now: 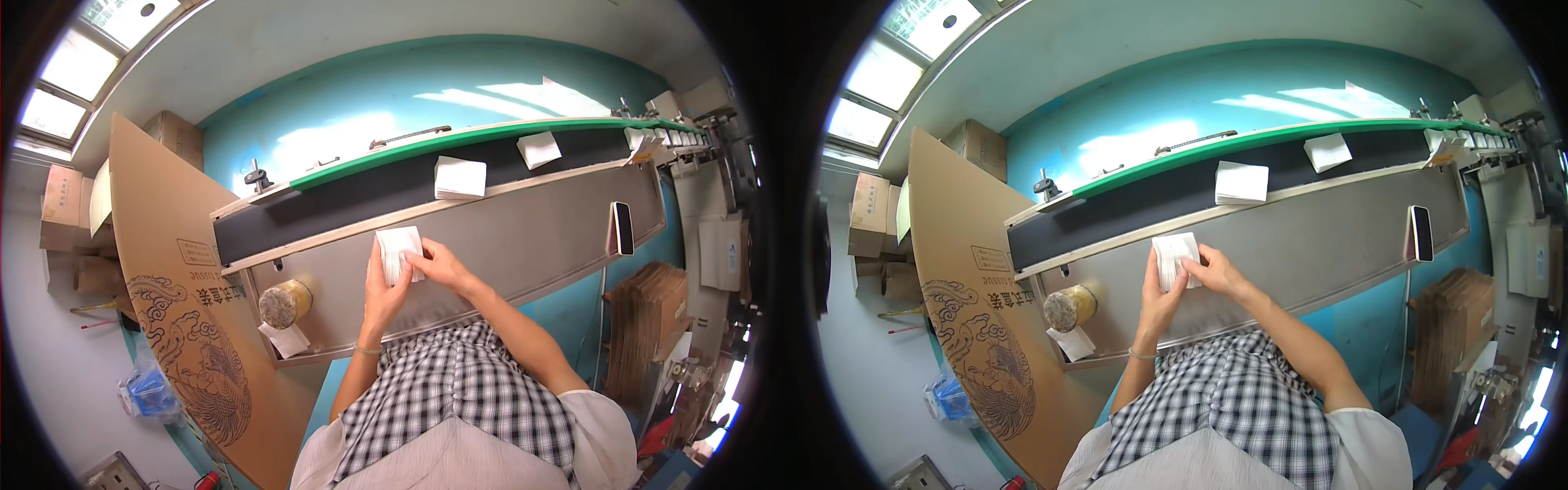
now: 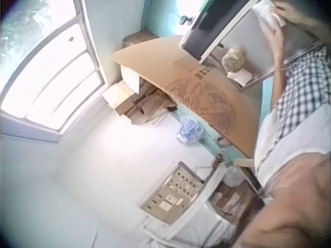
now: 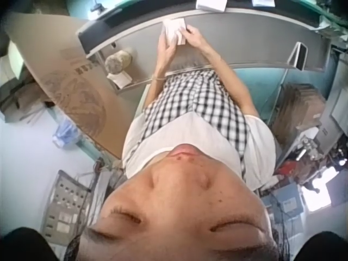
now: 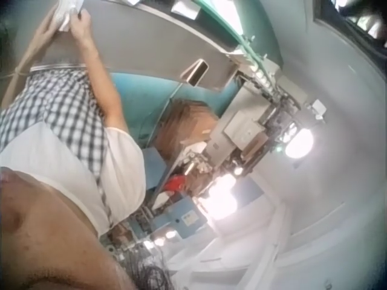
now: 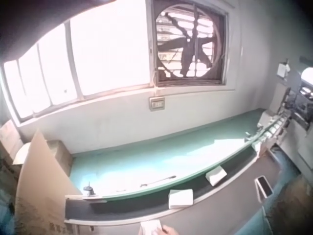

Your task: Removing a long strip of folded filter paper from a machine and stacking the pieces.

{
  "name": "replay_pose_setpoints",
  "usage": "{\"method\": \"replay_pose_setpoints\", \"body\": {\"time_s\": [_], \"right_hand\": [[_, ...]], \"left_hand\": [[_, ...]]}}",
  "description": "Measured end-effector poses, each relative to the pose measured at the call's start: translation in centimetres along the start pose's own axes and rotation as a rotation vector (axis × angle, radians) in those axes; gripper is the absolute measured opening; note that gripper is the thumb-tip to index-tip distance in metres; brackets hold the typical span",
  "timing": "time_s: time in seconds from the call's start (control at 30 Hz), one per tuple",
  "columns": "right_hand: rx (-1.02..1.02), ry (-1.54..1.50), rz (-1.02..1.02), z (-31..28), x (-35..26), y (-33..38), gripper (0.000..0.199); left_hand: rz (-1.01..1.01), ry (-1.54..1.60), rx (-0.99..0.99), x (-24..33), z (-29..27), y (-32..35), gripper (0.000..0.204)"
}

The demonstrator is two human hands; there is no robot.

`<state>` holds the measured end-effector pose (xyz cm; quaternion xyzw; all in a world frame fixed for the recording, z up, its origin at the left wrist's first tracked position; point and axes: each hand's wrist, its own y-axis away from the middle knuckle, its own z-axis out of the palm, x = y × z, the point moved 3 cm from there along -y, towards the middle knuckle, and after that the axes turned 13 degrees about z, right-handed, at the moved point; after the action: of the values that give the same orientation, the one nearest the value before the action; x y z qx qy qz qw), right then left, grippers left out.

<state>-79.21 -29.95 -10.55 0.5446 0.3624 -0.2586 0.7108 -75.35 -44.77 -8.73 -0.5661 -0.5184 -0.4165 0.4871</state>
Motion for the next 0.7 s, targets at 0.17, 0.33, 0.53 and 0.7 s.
{"method": "replay_pose_setpoints", "body": {"time_s": [0.17,0.33,0.53,0.7], "right_hand": [[0.165,-0.157,-0.036,-3.3,0.1,-3.7,0.031],[0.131,-0.289,0.068,-3.1,-3.6,-2.8,0.038],[0.604,0.274,-0.136,-13.8,-1.5,-1.5,0.042],[0.876,0.304,-0.115,-22.1,-4.9,-0.5,0.044]], "left_hand": [[0.022,-0.205,0.036,-0.2,-0.9,-2.3,0.059],[0.635,-0.907,0.104,0.8,-4.2,-9.5,0.058],[0.699,-0.955,-0.183,-2.8,-5.5,-12.0,0.055],[0.618,-1.024,-0.046,-1.2,-3.6,-13.4,0.066]]}}
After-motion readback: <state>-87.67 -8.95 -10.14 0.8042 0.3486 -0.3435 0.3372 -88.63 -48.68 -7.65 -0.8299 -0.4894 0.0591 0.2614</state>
